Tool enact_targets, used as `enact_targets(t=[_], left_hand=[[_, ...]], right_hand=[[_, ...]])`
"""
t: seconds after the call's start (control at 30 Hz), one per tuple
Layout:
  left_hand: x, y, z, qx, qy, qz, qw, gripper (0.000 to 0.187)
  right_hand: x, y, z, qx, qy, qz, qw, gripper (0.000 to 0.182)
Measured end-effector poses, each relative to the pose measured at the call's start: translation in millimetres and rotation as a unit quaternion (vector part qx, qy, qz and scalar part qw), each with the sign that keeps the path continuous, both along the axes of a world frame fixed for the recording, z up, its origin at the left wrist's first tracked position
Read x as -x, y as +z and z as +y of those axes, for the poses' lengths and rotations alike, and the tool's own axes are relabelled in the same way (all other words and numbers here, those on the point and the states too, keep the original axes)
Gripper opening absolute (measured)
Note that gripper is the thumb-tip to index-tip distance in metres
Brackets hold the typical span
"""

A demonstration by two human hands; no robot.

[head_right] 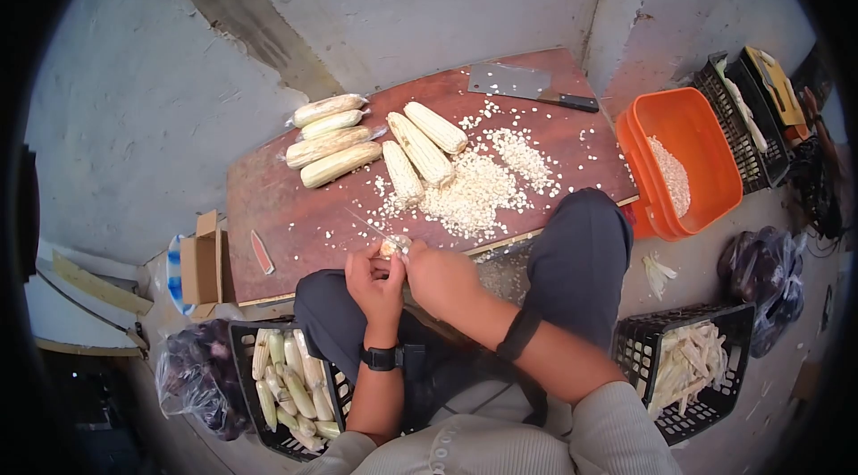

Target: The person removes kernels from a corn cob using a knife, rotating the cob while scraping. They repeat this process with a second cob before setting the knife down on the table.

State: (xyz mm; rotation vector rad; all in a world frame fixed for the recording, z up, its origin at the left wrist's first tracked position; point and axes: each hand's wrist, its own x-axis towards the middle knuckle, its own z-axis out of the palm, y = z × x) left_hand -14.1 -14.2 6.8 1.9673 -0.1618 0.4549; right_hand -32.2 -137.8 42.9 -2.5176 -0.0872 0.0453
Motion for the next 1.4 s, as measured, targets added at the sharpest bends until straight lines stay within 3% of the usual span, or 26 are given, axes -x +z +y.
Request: enact_targets(t=[0.23,0.33,0.37,0.47,0.53,0.93,1.13,1.4], left_hand=[[1,-10,2,-0.051,0.006,-0.025,0.998,0.023],[-5,-7,11,0.000,0.118,0.016,0.993,0.021],[-12,-13,19,0.067,0.119,0.030,0.990,0.020],[-15,-13,23,0.086,0.087,0.034,0.992,0.020],[-9,-13,23,0.057,0.099,0.049,0.992,0.022],[-8,-5,19,0.026,0.065,0.051,0.996,0.033],[-1,-8,16,-0.006,0.018,0.023,1.000,0.036],[-1,-4,15,-0.002,0.048,0.040,0.998,0.035]], right_hand=[[12,6,-1,-0.006,-0.006,0.010,1.000,0.027],[30,17,-1,0.014,0.027,0.058,0.998,0.025],[36,14,0,0.015,0.024,0.050,0.998,0.025],[42,10,0,0.022,0.017,0.050,0.998,0.025],[36,16,-2,0.029,0.012,0.085,0.996,0.025],[37,13,-17,0.029,0.041,-0.010,0.999,0.024],[31,18,-15,0.081,0.045,0.021,0.995,0.024],[40,24,-18,0.038,0.042,0.047,0.997,0.026]])
